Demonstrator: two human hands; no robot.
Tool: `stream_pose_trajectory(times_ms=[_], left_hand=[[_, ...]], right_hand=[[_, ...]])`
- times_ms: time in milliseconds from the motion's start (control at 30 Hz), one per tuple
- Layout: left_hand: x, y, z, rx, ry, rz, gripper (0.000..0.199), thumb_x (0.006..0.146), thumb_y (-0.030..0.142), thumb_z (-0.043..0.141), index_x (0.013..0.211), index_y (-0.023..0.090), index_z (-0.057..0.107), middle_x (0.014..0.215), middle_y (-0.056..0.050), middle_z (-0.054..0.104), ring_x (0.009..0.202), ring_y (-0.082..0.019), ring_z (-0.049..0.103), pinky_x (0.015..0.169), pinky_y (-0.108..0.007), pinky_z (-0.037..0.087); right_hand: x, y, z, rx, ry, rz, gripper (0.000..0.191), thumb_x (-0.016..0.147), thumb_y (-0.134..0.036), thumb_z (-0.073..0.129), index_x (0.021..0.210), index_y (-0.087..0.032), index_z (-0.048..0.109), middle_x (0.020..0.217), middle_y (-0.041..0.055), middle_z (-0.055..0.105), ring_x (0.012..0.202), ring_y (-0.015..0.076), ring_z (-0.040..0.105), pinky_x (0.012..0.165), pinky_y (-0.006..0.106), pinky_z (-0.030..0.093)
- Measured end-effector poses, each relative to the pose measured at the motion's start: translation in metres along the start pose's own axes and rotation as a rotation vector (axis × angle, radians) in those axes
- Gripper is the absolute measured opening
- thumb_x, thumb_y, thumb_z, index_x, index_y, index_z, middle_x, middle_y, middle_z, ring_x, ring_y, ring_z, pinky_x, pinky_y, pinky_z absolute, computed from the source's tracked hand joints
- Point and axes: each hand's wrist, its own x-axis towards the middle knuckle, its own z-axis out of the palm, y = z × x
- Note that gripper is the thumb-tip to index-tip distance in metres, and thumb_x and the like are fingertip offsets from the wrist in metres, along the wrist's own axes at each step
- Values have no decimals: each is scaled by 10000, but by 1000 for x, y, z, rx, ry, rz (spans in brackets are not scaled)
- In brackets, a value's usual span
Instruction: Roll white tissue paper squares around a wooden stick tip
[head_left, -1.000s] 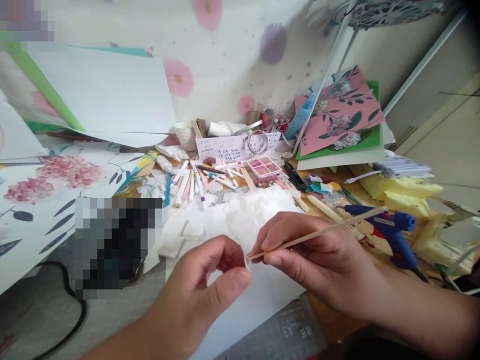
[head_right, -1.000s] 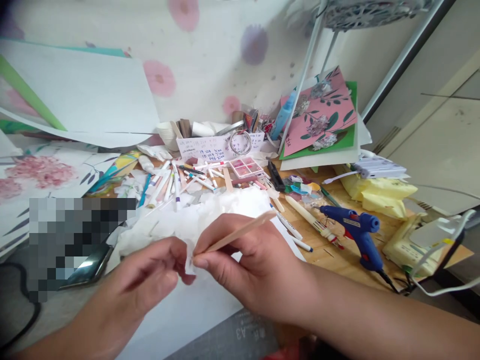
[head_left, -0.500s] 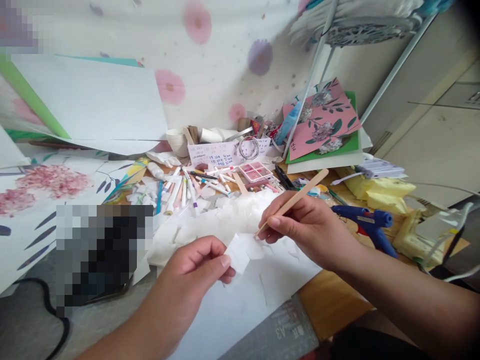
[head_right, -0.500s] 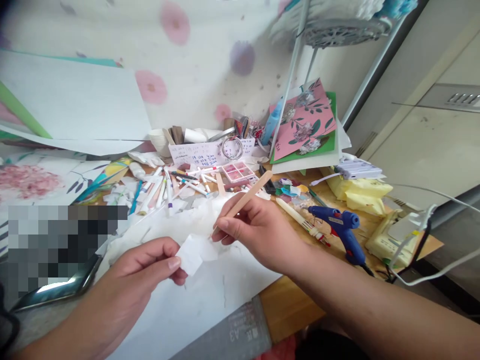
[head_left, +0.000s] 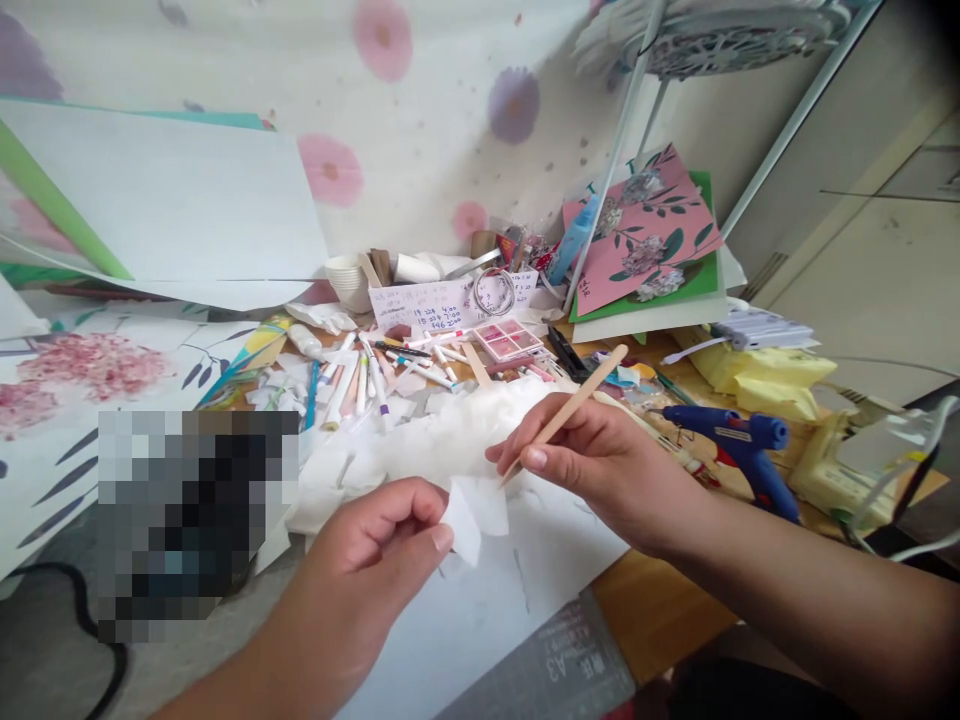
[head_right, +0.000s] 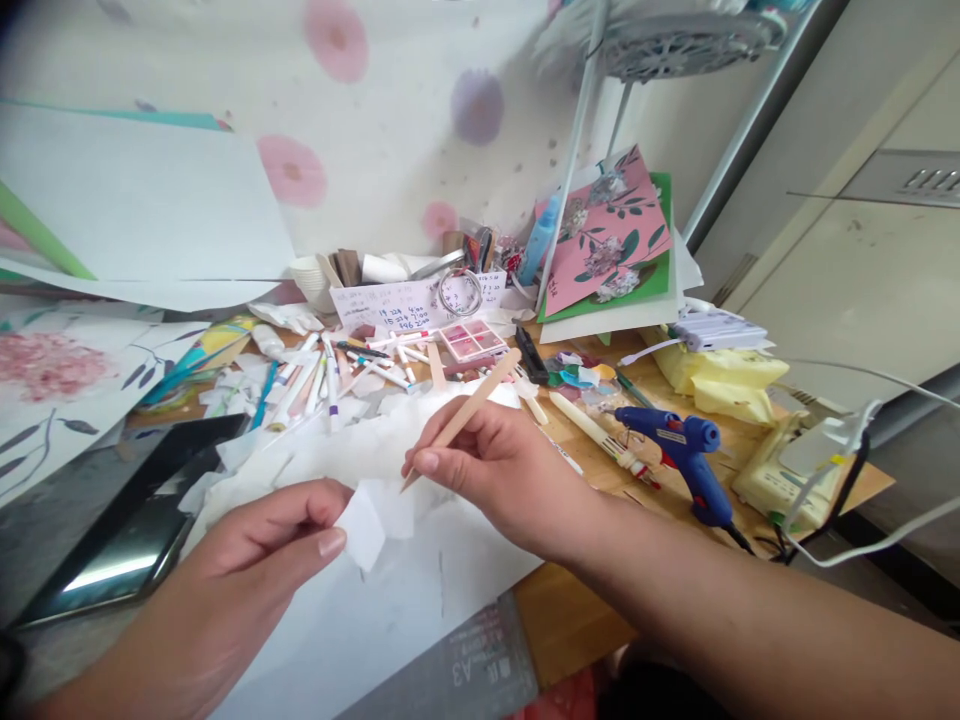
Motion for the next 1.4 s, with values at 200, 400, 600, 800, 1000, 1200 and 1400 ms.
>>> stream_pose_trajectory(times_ms=[200,400,600,800,1000,1200,1400], left_hand=[[-3,10,3,150,82,119,206,816,327,628,644,215,609,638,29,551,613,-150,466,577,-252,376],[0,2,-4,80,-2,39,249,838,401,618,679,211,592,606,42,495,569,-139,417,519,-239,341],[1,-2,-4,-71,-44,-5,250,841,397,645,686,208,592,690,28,556,620,-142,434,558,-248,336],[1,-5,-3,-125,-40,-24,255,817,392,679,666,207,592,693,24,563,623,-148,450,565,-257,352],[1,-1,0,-161,17,-24,239,778,343,696,622,205,579,724,12,604,669,-161,499,592,-256,390],[2,1,0,-113,13,-4,222,768,332,653,602,214,566,694,-8,621,726,-209,561,675,-310,444],[0,9,0,-177,68,51,236,655,219,647,488,217,481,1043,-51,726,1077,-294,549,940,-397,382]], right_hand=[[-2,-3,7,45,-61,124,272,792,-387,801,786,-152,664,722,12,702,708,118,672,730,272,537],[-1,-9,-2,-40,-49,97,258,803,-375,795,786,-144,683,699,27,723,671,128,691,692,279,578],[-1,-14,-13,-79,-108,92,230,814,-344,788,788,-134,696,721,32,728,690,127,695,713,280,589],[-3,-14,-16,-57,-114,92,219,813,-334,791,790,-137,697,720,33,737,689,130,702,709,280,589],[-3,-14,-19,-47,-90,66,197,815,-307,792,780,-139,696,704,27,732,670,121,694,669,249,570],[1,-9,-25,-167,-21,65,260,798,-383,781,773,-149,670,700,34,727,660,147,701,661,287,579],[9,5,-35,-383,140,64,120,837,-259,705,755,-178,671,707,34,706,689,175,678,699,339,550]])
